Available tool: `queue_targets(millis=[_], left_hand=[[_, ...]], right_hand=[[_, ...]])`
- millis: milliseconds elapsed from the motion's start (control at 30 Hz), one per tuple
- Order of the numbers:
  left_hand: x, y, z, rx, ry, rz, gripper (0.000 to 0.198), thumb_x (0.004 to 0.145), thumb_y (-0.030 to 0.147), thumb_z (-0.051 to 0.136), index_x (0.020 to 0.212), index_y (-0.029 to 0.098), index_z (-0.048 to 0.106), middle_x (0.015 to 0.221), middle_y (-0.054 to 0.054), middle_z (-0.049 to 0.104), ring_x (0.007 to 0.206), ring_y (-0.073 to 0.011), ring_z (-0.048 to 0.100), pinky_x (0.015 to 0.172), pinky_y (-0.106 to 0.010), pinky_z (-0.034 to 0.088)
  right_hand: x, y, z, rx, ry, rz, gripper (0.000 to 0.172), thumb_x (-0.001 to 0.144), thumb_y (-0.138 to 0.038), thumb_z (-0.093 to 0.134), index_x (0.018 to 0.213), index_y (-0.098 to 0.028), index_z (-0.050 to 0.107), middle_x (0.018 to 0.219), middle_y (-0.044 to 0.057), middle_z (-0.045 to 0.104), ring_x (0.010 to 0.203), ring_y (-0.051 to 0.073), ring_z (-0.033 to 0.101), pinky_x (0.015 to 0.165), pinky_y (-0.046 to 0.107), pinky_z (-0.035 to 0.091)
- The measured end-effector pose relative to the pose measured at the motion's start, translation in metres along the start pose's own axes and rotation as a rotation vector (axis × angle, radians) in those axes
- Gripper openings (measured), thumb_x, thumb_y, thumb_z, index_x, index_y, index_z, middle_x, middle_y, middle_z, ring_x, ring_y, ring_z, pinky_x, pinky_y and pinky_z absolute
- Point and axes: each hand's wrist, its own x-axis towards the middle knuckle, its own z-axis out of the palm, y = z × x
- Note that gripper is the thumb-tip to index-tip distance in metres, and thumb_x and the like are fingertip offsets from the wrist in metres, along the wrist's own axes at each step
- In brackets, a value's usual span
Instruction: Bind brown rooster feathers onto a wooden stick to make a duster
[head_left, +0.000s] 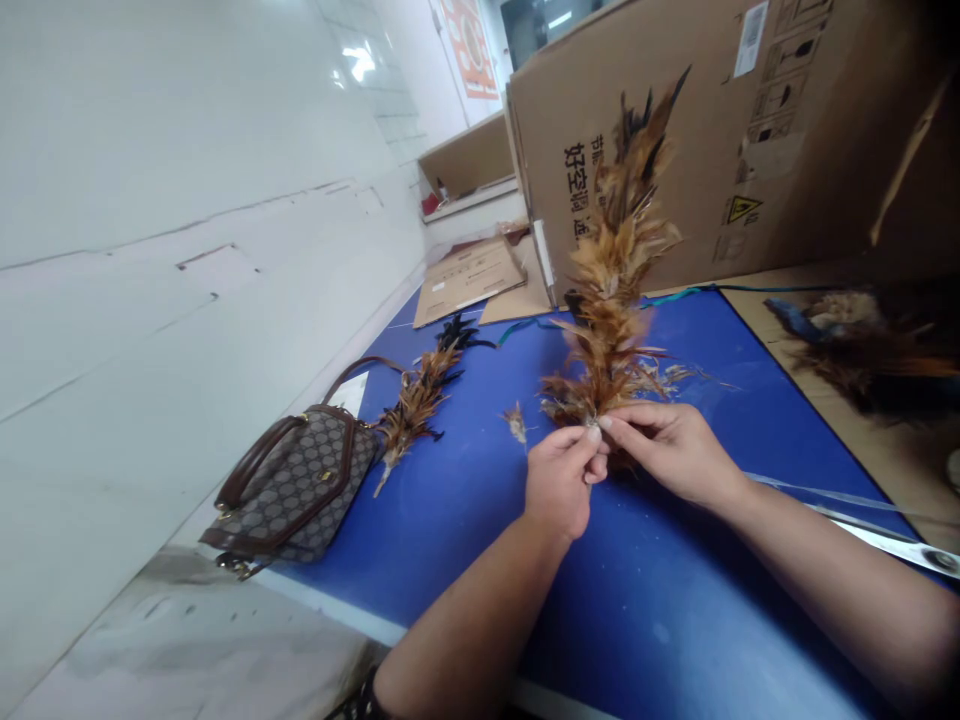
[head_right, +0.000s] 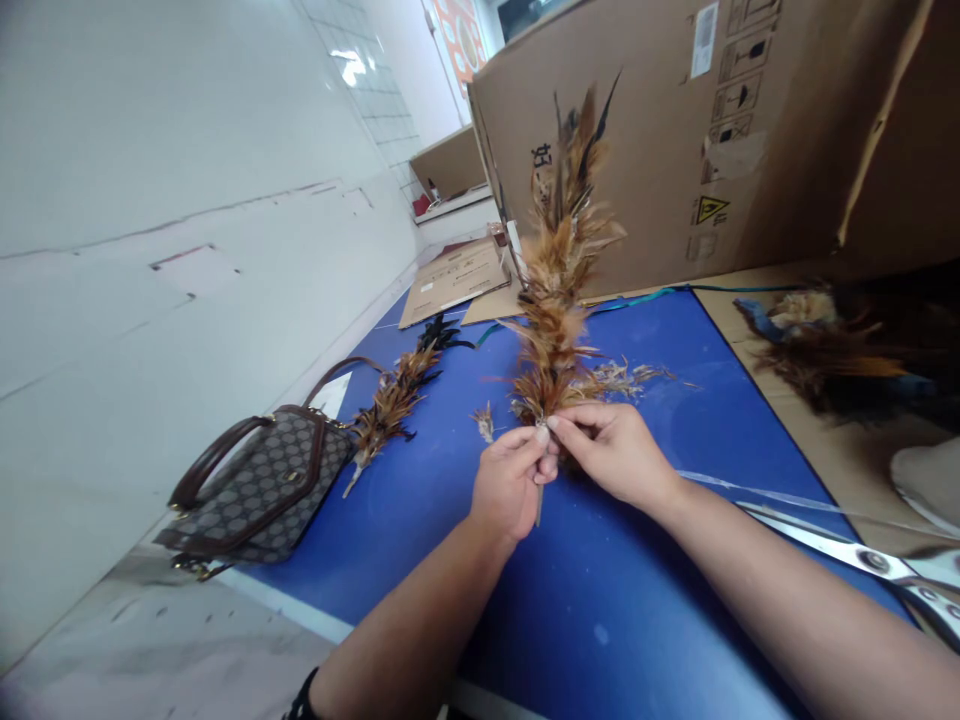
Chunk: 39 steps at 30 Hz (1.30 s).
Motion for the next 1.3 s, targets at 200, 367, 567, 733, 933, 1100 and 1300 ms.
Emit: queue_targets(millis=[200, 367, 567, 733, 933, 1100, 1300], left_hand=[[-0.003, -0.003, 0.005, 0.010, 0.029, 0.116, 0.034, 0.077, 0.041, 0.083, 0.070, 0.014, 0.064, 0.056, 0.002, 0.053, 0.055, -0.0078, 0.046, 0.056, -0.024, 0.032], [-0.004, -0.004, 0.005, 0.060, 0.073, 0.213, 0.031, 0.080, 0.040, 0.081, 0.070, 0.015, 0.066, 0.059, 0.002, 0.053, 0.059, -0.0089, 0.047, 0.060, -0.025, 0.036], [-0.006, -0.004, 0.002, 0.204, 0.120, 0.359, 0.024, 0.085, 0.037, 0.077, 0.074, 0.016, 0.069, 0.065, 0.002, 0.056, 0.064, -0.0098, 0.048, 0.065, -0.025, 0.041], [-0.006, -0.004, 0.001, 0.298, 0.156, 0.432, 0.019, 0.085, 0.034, 0.076, 0.077, 0.017, 0.074, 0.079, -0.003, 0.066, 0.075, -0.0133, 0.058, 0.075, -0.027, 0.048], [-0.003, -0.011, -0.002, 0.291, 0.180, 0.462, 0.017, 0.083, 0.030, 0.078, 0.075, 0.017, 0.071, 0.086, -0.004, 0.068, 0.084, -0.0149, 0.063, 0.080, -0.029, 0.052], [-0.001, -0.018, -0.004, 0.316, 0.197, 0.539, 0.014, 0.080, 0.025, 0.080, 0.075, 0.016, 0.070, 0.086, -0.003, 0.067, 0.082, -0.0138, 0.063, 0.081, -0.029, 0.054], [0.000, -0.020, -0.005, 0.317, 0.172, 0.592, 0.011, 0.082, 0.021, 0.079, 0.077, 0.017, 0.070, 0.088, -0.003, 0.066, 0.084, -0.0131, 0.064, 0.082, -0.028, 0.054]], right_hand=[[-0.001, -0.004, 0.005, -0.085, 0.068, -0.046, 0.043, 0.095, -0.053, 0.060, 0.069, -0.021, 0.073, 0.074, 0.005, 0.075, 0.069, 0.019, 0.069, 0.069, 0.029, 0.057], [-0.002, -0.007, 0.011, -0.097, 0.168, -0.025, 0.038, 0.092, -0.051, 0.065, 0.072, -0.020, 0.075, 0.071, 0.005, 0.075, 0.066, 0.019, 0.068, 0.066, 0.029, 0.056], [-0.005, -0.009, 0.018, -0.090, 0.251, -0.013, 0.035, 0.092, -0.046, 0.066, 0.070, -0.019, 0.074, 0.068, 0.004, 0.073, 0.062, 0.017, 0.066, 0.062, 0.027, 0.053], [-0.007, -0.009, 0.023, -0.010, 0.236, -0.016, 0.029, 0.088, -0.045, 0.071, 0.078, -0.018, 0.075, 0.074, 0.005, 0.074, 0.067, 0.019, 0.067, 0.065, 0.028, 0.054], [-0.006, -0.002, 0.025, -0.110, 0.297, -0.011, 0.031, 0.085, -0.046, 0.073, 0.074, -0.018, 0.075, 0.071, 0.005, 0.072, 0.064, 0.018, 0.064, 0.061, 0.027, 0.051], [-0.006, 0.001, 0.025, -0.205, 0.320, -0.043, 0.039, 0.089, -0.048, 0.068, 0.065, -0.017, 0.071, 0.059, 0.001, 0.063, 0.055, 0.015, 0.054, 0.053, 0.027, 0.041], [-0.005, -0.004, 0.021, -0.398, 0.284, -0.122, 0.040, 0.094, -0.041, 0.062, 0.062, -0.019, 0.067, 0.060, 0.001, 0.062, 0.058, 0.015, 0.054, 0.059, 0.029, 0.042]])
